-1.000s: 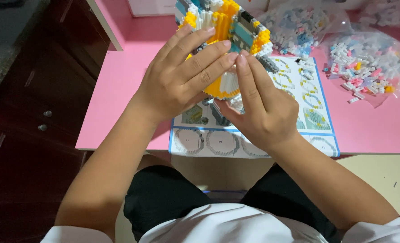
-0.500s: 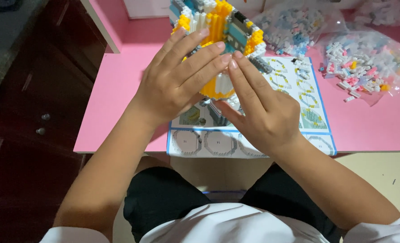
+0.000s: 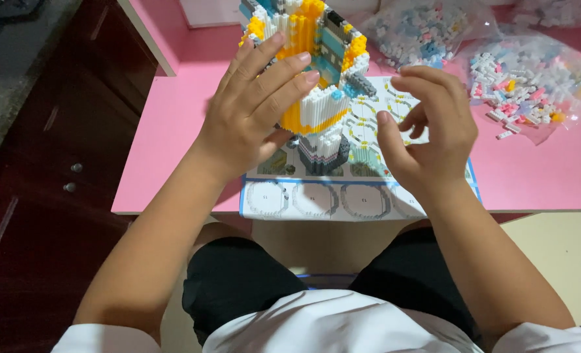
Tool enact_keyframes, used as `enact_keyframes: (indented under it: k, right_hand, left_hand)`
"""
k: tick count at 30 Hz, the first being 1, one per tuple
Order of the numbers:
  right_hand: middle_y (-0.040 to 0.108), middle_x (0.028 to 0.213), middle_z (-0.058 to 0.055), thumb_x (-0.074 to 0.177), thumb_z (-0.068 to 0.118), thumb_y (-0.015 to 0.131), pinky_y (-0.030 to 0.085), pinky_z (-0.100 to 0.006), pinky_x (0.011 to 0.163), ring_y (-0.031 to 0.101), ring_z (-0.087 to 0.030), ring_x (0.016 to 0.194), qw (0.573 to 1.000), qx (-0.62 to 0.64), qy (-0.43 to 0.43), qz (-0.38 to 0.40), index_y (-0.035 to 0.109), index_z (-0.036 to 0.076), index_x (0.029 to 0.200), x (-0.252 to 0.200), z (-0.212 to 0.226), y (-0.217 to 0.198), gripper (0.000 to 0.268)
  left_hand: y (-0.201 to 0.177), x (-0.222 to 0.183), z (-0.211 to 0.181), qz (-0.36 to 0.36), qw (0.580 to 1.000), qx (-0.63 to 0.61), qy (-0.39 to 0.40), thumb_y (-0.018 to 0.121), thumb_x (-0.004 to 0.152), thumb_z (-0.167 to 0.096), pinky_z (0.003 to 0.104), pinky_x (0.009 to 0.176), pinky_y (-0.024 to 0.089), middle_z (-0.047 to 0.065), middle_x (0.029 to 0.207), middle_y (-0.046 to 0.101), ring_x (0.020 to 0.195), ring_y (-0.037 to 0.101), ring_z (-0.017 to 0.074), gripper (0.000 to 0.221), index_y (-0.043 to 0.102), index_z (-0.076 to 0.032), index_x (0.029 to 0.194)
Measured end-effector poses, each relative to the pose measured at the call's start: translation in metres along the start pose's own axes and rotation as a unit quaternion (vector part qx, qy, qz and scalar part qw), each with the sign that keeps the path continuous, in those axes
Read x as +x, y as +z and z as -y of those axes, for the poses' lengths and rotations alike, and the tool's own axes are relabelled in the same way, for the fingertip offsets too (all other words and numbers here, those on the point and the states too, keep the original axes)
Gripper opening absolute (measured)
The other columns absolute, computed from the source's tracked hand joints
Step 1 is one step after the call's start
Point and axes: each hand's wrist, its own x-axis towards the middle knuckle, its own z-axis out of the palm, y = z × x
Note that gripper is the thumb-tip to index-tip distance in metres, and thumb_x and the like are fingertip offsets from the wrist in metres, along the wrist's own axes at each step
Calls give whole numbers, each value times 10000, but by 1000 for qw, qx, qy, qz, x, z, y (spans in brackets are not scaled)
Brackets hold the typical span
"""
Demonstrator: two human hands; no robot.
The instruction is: Assembling a toy robot body using small interlocking plastic blocks while following an instruction manual.
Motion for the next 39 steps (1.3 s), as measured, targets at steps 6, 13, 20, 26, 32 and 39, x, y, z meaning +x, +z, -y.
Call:
enact_keyframes:
  k: [6,13,20,26,32,39]
  right_hand:
    - [675,1270,-145,1026,73,738,513,-300,574,661,-213,907,980,74,158,98,649,22,1298,1,-10,24,290]
    - [724,1238,-20,984,142,676,576,-329,891,711,-167,1066,923,230,249,180,630,152,1332,2,4,32,351]
    - [647,1318,-169,946,-82,571,527,-467,951,635,-323,1159,995,92,30,31,613,39,1390,6,3,22,462]
    - [589,1328,-212,1002,71,696,511,-458,1042,576,-342,1207,994,101,3,51,520,-26,1445,17,5,16,486]
    - [433,1299,-142,703,524,1004,467,-417,922,457,-291,1136,942,30,240,232,330,21,1479,-1,43,56,1144]
    - [669,1299,-96,742,120,953,537,-330,577,703,-200,851,904,86,344,240,425,102,1455,25,10,41,887]
  left_hand:
    - [-2,1,3,-11,1000,-15,1,1080,984,-81,733,1324,360,113,1646,471,1610,326,399,899,415,-126,1588]
    - [-29,-8,-2,24,980,-169,-106,683,860,-19,746,1432,185,84,1779,295,1709,112,414,798,414,-195,1591]
    - [-22,-9,-10,-34,977,-145,-155,462,1049,-289,771,1436,119,67,1771,357,1716,248,428,608,452,-219,1653]
    - [-25,-4,-14,0,988,-71,-140,588,876,-172,677,1311,371,59,1753,387,1677,322,381,788,449,-208,1651]
    - [-18,3,-39,-26,981,-57,-183,532,887,-114,603,1296,422,54,1822,293,1740,311,392,842,383,-209,1710]
    - [-26,-5,-30,-31,974,-86,-209,694,988,-143,787,1444,309,42,1872,174,1788,342,360,902,240,-248,1761]
